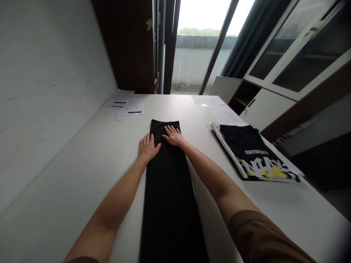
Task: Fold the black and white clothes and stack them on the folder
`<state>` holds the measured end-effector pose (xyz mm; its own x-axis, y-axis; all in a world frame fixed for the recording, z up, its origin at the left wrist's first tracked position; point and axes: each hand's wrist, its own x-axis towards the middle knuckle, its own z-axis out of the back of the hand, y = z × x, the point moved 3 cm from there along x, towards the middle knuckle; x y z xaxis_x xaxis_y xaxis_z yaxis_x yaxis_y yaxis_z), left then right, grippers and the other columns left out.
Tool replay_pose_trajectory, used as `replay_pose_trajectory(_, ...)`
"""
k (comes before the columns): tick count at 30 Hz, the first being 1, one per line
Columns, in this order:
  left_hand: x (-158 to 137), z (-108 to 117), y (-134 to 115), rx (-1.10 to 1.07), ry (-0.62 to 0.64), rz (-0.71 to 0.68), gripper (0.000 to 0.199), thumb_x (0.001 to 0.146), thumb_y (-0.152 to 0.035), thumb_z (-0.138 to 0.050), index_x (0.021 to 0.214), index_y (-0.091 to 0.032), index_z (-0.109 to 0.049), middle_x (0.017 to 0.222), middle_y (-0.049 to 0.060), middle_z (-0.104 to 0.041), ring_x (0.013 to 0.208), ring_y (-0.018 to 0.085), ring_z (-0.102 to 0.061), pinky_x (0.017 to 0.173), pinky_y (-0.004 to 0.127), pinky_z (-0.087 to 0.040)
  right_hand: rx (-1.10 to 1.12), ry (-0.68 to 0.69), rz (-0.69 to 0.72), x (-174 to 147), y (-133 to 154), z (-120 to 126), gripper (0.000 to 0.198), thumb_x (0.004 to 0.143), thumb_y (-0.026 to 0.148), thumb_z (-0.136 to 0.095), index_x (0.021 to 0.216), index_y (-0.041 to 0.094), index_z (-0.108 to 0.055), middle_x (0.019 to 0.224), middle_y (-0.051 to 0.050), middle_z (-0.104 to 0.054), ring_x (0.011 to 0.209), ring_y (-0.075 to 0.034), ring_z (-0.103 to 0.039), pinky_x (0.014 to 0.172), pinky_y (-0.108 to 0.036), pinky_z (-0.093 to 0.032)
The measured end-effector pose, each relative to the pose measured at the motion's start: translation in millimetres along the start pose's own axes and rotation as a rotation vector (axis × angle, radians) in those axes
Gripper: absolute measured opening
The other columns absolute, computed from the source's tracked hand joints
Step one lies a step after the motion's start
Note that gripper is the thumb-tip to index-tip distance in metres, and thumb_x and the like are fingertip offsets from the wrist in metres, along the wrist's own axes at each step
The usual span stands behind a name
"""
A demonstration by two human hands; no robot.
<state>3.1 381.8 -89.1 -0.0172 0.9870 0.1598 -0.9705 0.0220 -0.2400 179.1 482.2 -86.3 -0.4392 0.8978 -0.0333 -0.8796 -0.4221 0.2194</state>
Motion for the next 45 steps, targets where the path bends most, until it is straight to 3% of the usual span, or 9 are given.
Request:
replay_pose_trajectory(5,0,-1,1,-0.010,-0.029,-0.013,0.074,0.099,-0.060,-0.046,0.158,-0.016,-0.039,0.165,0.017,-0.036,0.155,0.035,-0.028,0.127,0.056,-0.019,-0.010,0.002,-0.010,-13,1,-1,0.078,0.105,0.068,-0.029,0.168,0.023,-0.019,0.172,-0.005,-0.010,0.159,-0.026,-0.003,0.128,-0.047,-0.005)
replay_pose_trajectory(10,1,0,2,-0.035,-0.008,-0.024,0.070,0.100,-0.060,-0.045,0.157,-0.020,-0.042,0.166,0.015,-0.035,0.154,0.034,-0.029,0.126,0.057,-0.021,0.024,-0.089,-0.025,-25,1,1,0.078,0.106,0.067,-0.029,0.168,0.022,-0.014,0.172,-0.007,-0.009,0.159,-0.024,-0.009,0.128,-0.045,-0.010)
replay_pose_trajectory(13,0,2,1,-0.041,-0.014,-0.056,0.065,0.101,-0.057,-0.047,0.154,-0.020,-0.047,0.166,0.013,-0.035,0.154,0.033,-0.030,0.126,0.056,-0.022,-0.004,-0.055,-0.022,-26,0,-2,0.076,0.106,0.067,-0.030,0.167,0.022,-0.023,0.172,-0.007,-0.013,0.159,-0.025,-0.007,0.129,-0.047,-0.007)
replay_pose_trajectory(20,-1,14,-11,-0.158,-0.094,-0.272,0.043,0.101,-0.037,-0.051,0.139,-0.022,-0.062,0.157,0.006,-0.050,0.149,0.026,-0.039,0.127,0.050,-0.025,-0.030,-0.044,0.031,-54,3,-10,0.077,0.105,0.069,-0.031,0.167,0.024,-0.023,0.172,-0.007,-0.012,0.159,-0.027,-0.006,0.128,-0.050,-0.007)
replay_pose_trajectory(24,1,10,-16,-0.172,-0.019,-0.396,0.044,0.103,-0.035,-0.046,0.145,-0.024,-0.058,0.160,0.004,-0.047,0.151,0.024,-0.037,0.127,0.050,-0.023,-0.025,-0.065,0.082,-78,10,-10,0.076,0.105,0.068,-0.034,0.166,0.024,-0.025,0.172,-0.006,-0.014,0.159,-0.027,-0.008,0.129,-0.050,-0.009)
replay_pose_trajectory(31,42,-13,-4,0.014,0.163,-0.229,0.062,0.106,-0.053,-0.036,0.161,-0.026,-0.038,0.171,0.008,-0.025,0.158,0.032,-0.020,0.125,0.061,-0.018,0.078,-0.166,0.089,-85,15,0,0.064,0.109,0.058,-0.034,0.162,0.023,-0.038,0.168,-0.006,-0.028,0.158,-0.024,-0.018,0.128,-0.047,-0.016)
replay_pose_trajectory(36,71,-19,1,0.051,0.198,-0.209,0.067,0.104,-0.060,-0.032,0.163,-0.027,-0.033,0.172,0.006,-0.019,0.159,0.032,-0.016,0.125,0.061,-0.015,0.152,-0.243,0.109,-79,5,7,0.050,0.110,0.041,-0.034,0.155,0.026,-0.050,0.161,-0.004,-0.044,0.154,-0.020,-0.029,0.128,-0.045,-0.021)
replay_pose_trajectory(39,80,-21,2,0.052,0.197,-0.203,0.070,0.103,-0.064,-0.030,0.163,-0.029,-0.033,0.173,0.005,-0.018,0.159,0.031,-0.015,0.126,0.060,-0.014,0.122,-0.175,0.138,-77,0,3,0.053,0.108,0.047,-0.042,0.155,0.024,-0.050,0.163,-0.005,-0.040,0.155,-0.022,-0.027,0.127,-0.045,-0.021)
replay_pose_trajectory(45,93,-25,5,0.045,0.187,-0.133,0.076,0.101,-0.068,-0.031,0.164,-0.027,-0.031,0.173,0.008,-0.017,0.158,0.035,-0.016,0.126,0.061,-0.012,0.028,-0.093,0.086,-75,0,-3,0.066,0.107,0.059,-0.036,0.165,0.026,-0.031,0.170,-0.004,-0.020,0.159,-0.025,-0.012,0.129,-0.048,-0.011)
